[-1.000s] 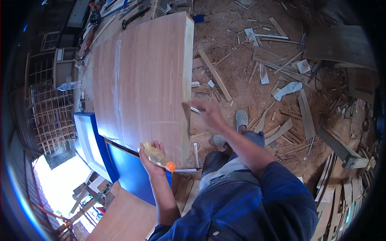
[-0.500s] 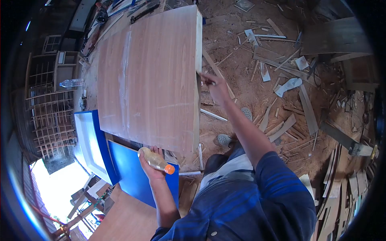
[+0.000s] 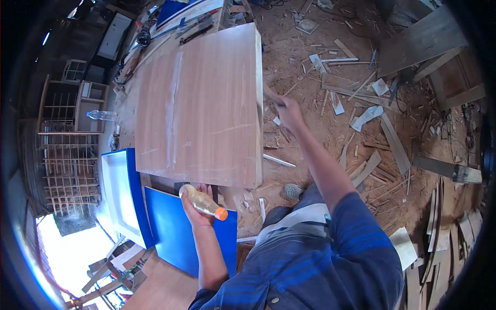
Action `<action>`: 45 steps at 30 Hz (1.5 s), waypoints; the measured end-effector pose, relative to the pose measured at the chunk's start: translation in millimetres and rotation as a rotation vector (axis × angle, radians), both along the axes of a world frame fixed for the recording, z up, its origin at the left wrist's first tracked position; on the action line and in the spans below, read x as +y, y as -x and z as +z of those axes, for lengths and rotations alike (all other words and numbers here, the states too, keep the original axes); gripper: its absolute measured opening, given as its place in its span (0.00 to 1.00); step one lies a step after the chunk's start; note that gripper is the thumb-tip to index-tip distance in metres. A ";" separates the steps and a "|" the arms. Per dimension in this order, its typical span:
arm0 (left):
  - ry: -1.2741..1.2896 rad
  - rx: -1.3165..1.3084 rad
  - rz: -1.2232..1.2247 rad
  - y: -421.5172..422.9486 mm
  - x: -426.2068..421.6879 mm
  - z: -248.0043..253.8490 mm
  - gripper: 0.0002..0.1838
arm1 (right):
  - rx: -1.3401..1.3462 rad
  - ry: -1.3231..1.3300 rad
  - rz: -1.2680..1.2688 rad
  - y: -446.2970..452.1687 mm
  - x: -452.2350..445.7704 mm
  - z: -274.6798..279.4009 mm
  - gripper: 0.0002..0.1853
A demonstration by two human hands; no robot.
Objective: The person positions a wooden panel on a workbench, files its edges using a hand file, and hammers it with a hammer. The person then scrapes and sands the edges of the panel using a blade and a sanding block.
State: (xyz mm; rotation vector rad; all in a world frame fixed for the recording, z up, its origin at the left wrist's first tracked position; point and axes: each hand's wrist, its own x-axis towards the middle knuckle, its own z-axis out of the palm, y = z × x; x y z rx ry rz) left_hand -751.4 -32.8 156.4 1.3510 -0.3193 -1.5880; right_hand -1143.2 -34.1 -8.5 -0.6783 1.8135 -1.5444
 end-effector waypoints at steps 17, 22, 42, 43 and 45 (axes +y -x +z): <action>0.004 0.278 -0.061 8.0 -3.7 -14.8 0.27 | 0.043 -0.118 0.626 -174.9 220.0 -2.9 0.20; 0.074 0.394 -0.097 32.9 -13.8 -9.9 0.24 | 0.062 -0.072 0.141 -52.3 218.0 24.3 0.21; 0.167 0.253 0.227 251.3 -81.8 -12.4 0.30 | -0.791 0.303 0.148 248.7 53.4 138.2 0.24; 0.156 0.266 0.229 263.5 -83.9 -12.9 0.31 | -0.762 0.270 0.161 257.8 46.5 136.2 0.22; 0.144 0.300 0.229 290.2 -95.3 -13.4 0.31 | -0.695 0.216 0.193 278.9 25.0 132.6 0.18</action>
